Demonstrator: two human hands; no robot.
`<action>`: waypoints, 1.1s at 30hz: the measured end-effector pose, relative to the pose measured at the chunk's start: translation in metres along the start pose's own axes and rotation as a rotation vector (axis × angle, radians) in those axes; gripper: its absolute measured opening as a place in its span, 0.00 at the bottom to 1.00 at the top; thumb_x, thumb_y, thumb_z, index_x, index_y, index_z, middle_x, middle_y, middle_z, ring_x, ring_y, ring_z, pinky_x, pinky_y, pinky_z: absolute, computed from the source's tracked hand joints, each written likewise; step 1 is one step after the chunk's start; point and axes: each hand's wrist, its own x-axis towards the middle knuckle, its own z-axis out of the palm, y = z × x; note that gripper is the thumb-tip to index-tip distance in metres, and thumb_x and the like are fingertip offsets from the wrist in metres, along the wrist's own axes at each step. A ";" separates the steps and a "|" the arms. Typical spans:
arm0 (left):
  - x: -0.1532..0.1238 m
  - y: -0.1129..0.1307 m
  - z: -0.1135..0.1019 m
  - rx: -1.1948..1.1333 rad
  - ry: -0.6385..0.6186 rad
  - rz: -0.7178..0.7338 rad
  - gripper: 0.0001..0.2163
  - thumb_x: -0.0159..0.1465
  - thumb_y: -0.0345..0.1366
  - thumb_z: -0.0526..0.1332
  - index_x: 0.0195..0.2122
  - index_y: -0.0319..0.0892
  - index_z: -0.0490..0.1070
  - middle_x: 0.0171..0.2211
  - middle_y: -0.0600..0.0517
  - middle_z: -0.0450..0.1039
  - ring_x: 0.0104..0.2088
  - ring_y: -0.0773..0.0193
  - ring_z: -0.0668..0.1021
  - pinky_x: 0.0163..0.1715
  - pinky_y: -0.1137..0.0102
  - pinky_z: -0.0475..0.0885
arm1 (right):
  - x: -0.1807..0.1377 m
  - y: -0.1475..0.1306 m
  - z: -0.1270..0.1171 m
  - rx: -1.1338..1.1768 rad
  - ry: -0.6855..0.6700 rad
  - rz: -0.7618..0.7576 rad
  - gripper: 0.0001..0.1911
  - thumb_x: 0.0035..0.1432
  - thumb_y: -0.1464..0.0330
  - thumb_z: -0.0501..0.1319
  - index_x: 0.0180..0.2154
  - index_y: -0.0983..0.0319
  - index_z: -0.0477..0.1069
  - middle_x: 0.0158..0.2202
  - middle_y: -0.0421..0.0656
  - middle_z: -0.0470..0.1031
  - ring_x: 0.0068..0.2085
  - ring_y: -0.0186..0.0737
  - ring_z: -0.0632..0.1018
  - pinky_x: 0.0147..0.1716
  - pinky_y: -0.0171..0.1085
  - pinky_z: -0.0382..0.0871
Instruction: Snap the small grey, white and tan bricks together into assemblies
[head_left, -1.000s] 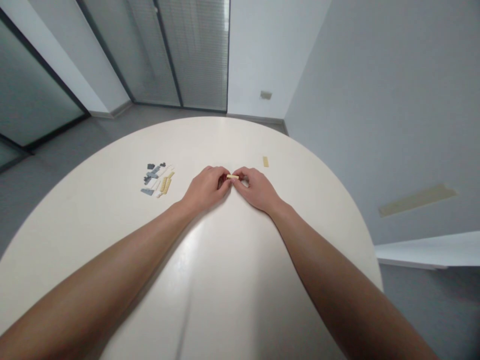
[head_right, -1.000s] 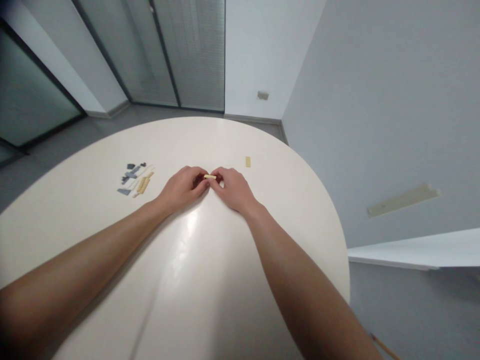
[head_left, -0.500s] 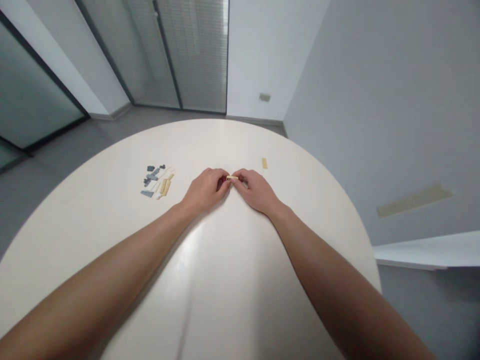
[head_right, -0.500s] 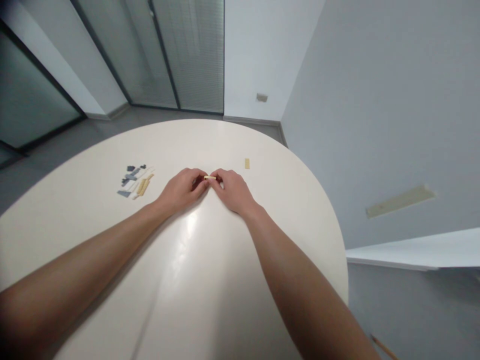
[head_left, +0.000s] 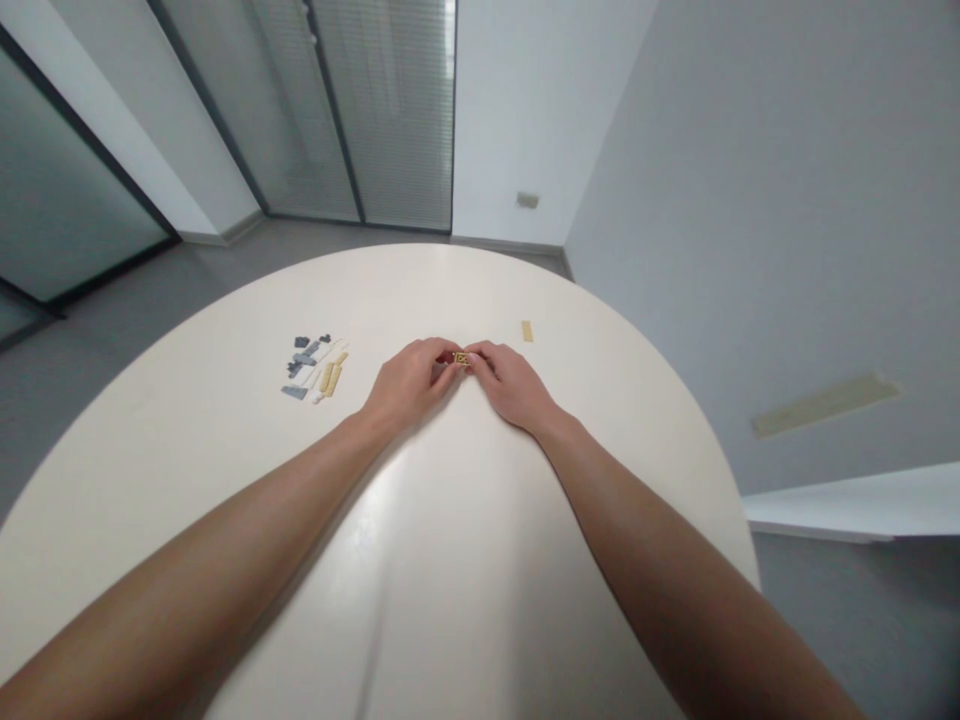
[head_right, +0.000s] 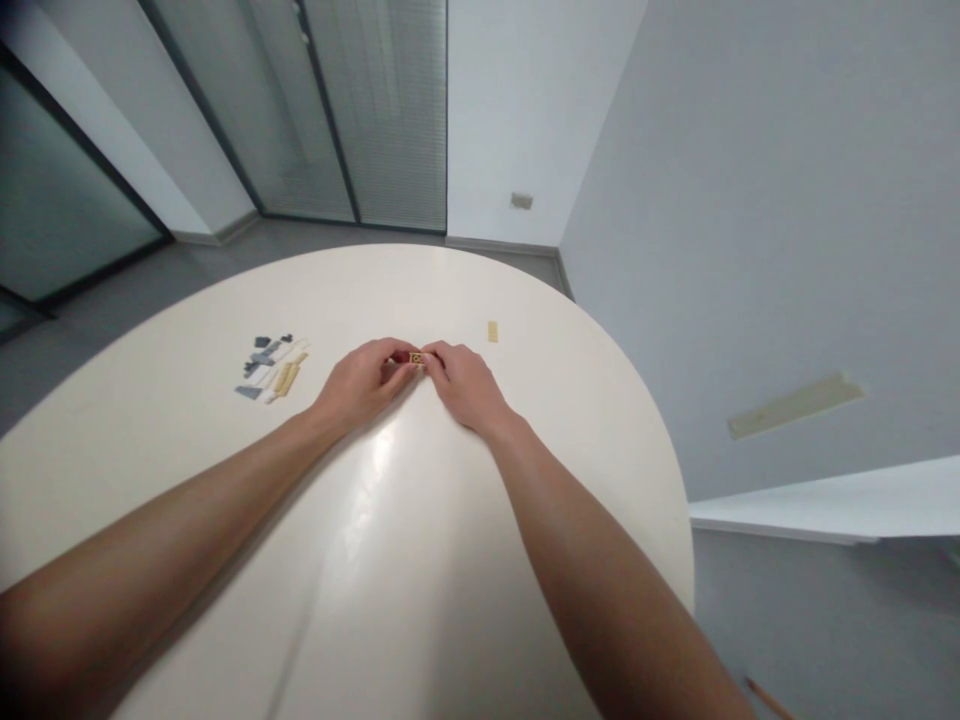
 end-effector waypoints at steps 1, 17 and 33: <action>0.000 0.001 0.000 0.007 -0.001 -0.011 0.10 0.69 0.41 0.58 0.47 0.45 0.75 0.41 0.49 0.79 0.40 0.58 0.77 0.38 0.65 0.69 | 0.000 0.000 0.000 0.009 0.007 0.004 0.14 0.72 0.64 0.51 0.48 0.58 0.74 0.44 0.44 0.80 0.46 0.42 0.77 0.47 0.40 0.67; 0.000 0.004 -0.004 0.051 -0.019 -0.078 0.17 0.72 0.47 0.51 0.45 0.43 0.76 0.40 0.46 0.79 0.42 0.54 0.77 0.40 0.63 0.69 | 0.001 -0.001 -0.001 0.125 0.059 -0.030 0.13 0.70 0.61 0.54 0.45 0.58 0.75 0.45 0.44 0.80 0.46 0.40 0.78 0.48 0.40 0.68; 0.004 -0.001 -0.002 0.088 -0.033 -0.102 0.23 0.73 0.47 0.45 0.34 0.42 0.76 0.33 0.46 0.78 0.36 0.55 0.76 0.37 0.63 0.69 | -0.003 -0.003 -0.001 0.027 0.105 -0.126 0.08 0.65 0.63 0.61 0.45 0.57 0.74 0.45 0.44 0.79 0.48 0.42 0.77 0.51 0.42 0.69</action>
